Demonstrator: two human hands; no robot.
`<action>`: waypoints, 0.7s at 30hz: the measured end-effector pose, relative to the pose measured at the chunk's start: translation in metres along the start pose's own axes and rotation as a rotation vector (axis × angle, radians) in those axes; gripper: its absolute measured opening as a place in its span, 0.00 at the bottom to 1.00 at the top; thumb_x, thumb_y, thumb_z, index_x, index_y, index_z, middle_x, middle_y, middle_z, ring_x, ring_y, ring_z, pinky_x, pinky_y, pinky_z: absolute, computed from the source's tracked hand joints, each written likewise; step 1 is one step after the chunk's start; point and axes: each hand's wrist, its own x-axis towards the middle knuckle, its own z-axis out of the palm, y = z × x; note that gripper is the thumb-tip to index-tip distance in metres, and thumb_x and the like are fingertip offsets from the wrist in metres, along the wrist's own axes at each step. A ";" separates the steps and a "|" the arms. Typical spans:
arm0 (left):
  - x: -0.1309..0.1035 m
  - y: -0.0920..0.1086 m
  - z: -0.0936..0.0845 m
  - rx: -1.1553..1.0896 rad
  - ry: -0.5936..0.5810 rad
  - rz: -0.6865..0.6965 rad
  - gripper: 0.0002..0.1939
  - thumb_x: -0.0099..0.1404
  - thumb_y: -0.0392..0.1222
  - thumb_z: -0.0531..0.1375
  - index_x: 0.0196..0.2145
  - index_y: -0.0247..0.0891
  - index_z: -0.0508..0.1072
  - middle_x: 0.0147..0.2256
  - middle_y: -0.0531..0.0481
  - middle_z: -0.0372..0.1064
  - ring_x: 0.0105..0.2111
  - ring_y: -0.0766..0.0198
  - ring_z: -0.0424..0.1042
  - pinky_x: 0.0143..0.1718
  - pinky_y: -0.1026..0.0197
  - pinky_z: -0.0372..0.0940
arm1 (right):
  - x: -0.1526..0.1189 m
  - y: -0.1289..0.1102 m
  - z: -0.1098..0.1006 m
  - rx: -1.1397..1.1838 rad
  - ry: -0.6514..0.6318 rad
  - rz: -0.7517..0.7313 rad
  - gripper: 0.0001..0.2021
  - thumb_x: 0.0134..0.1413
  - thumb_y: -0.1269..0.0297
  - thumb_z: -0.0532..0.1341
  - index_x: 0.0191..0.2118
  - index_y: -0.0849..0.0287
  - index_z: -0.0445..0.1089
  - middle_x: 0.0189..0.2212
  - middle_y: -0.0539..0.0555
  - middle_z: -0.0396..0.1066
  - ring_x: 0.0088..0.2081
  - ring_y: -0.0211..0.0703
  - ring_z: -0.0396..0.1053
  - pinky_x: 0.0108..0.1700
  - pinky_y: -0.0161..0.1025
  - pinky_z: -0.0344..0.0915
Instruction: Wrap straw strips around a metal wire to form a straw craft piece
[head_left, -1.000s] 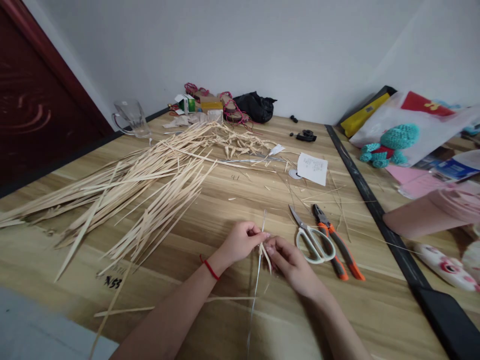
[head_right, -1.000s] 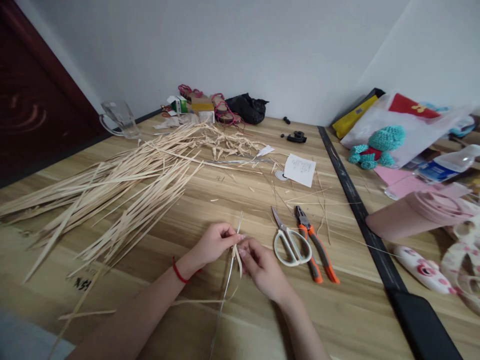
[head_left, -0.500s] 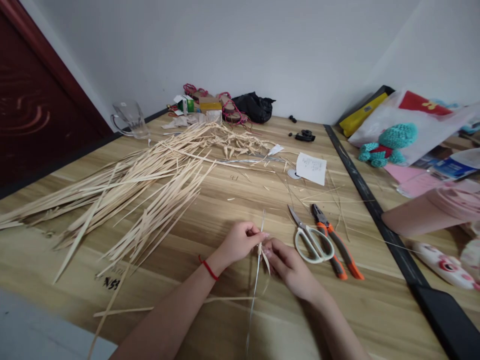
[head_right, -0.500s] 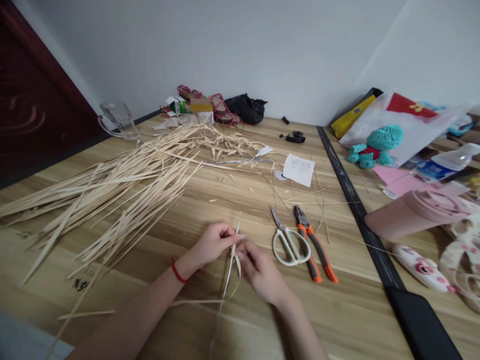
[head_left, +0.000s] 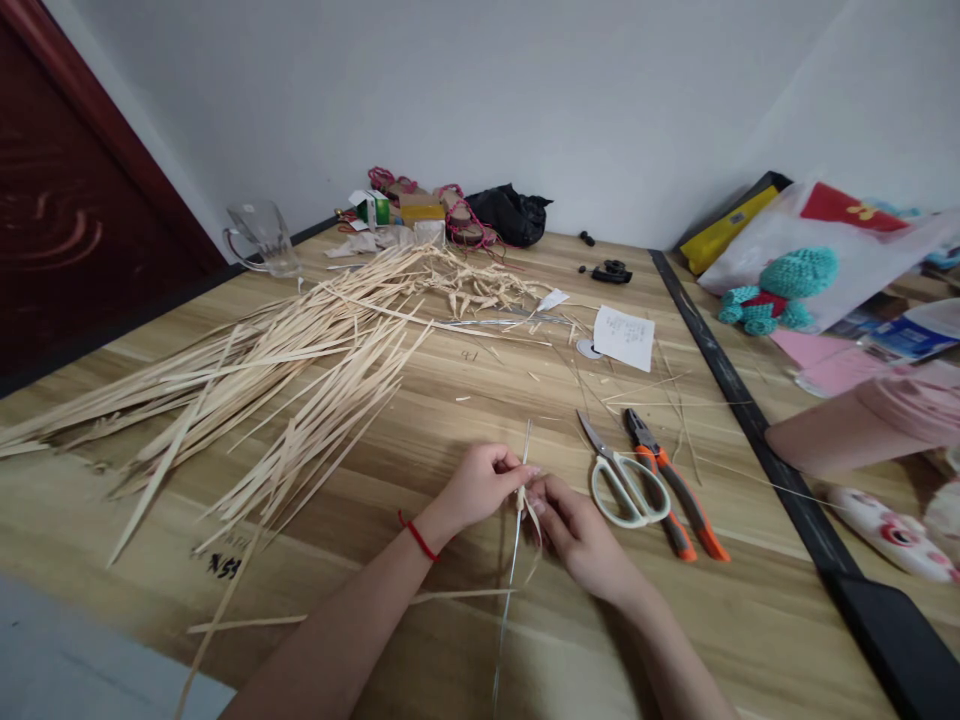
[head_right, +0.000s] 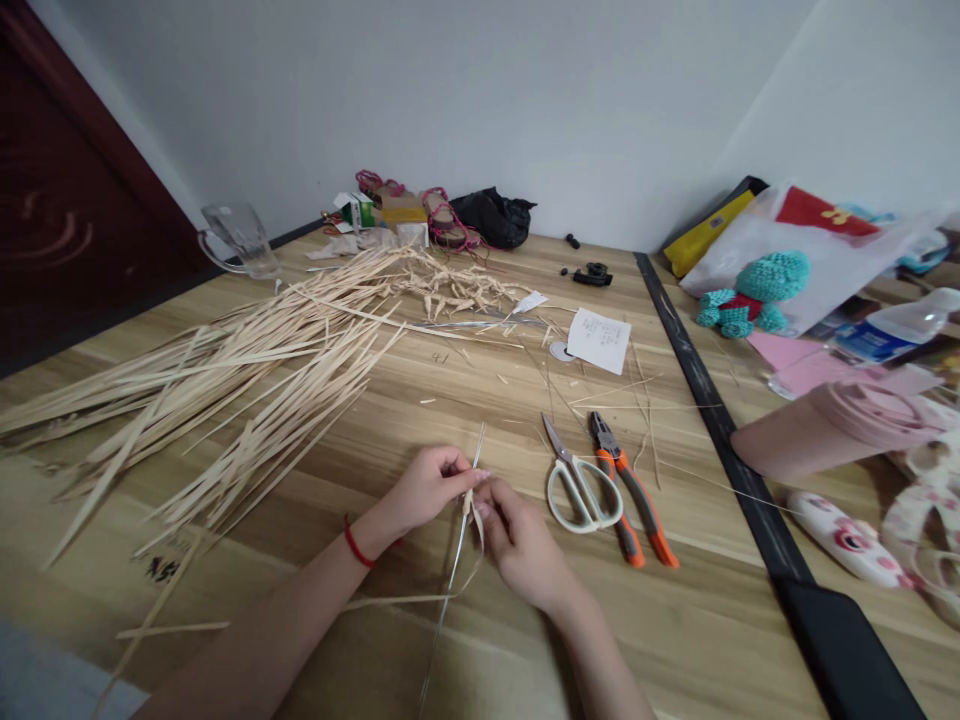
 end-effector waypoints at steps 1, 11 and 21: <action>0.000 0.000 0.000 0.002 0.001 -0.001 0.17 0.53 0.50 0.61 0.19 0.35 0.65 0.18 0.57 0.58 0.21 0.70 0.56 0.24 0.66 0.54 | 0.000 0.000 0.000 0.002 0.002 0.002 0.12 0.61 0.56 0.48 0.30 0.56 0.58 0.22 0.48 0.60 0.25 0.39 0.57 0.29 0.36 0.57; 0.000 0.000 0.001 0.004 0.010 -0.003 0.16 0.53 0.49 0.61 0.18 0.35 0.65 0.18 0.57 0.57 0.20 0.70 0.56 0.24 0.66 0.53 | 0.001 0.003 0.000 0.075 -0.016 0.034 0.13 0.61 0.54 0.49 0.31 0.57 0.59 0.22 0.47 0.59 0.24 0.37 0.56 0.28 0.35 0.56; -0.002 0.003 0.001 0.013 0.005 -0.017 0.14 0.54 0.46 0.60 0.19 0.34 0.65 0.18 0.56 0.59 0.21 0.70 0.57 0.23 0.66 0.53 | 0.003 0.004 -0.001 0.307 -0.088 0.093 0.15 0.59 0.51 0.52 0.32 0.58 0.60 0.21 0.46 0.56 0.23 0.35 0.54 0.25 0.34 0.54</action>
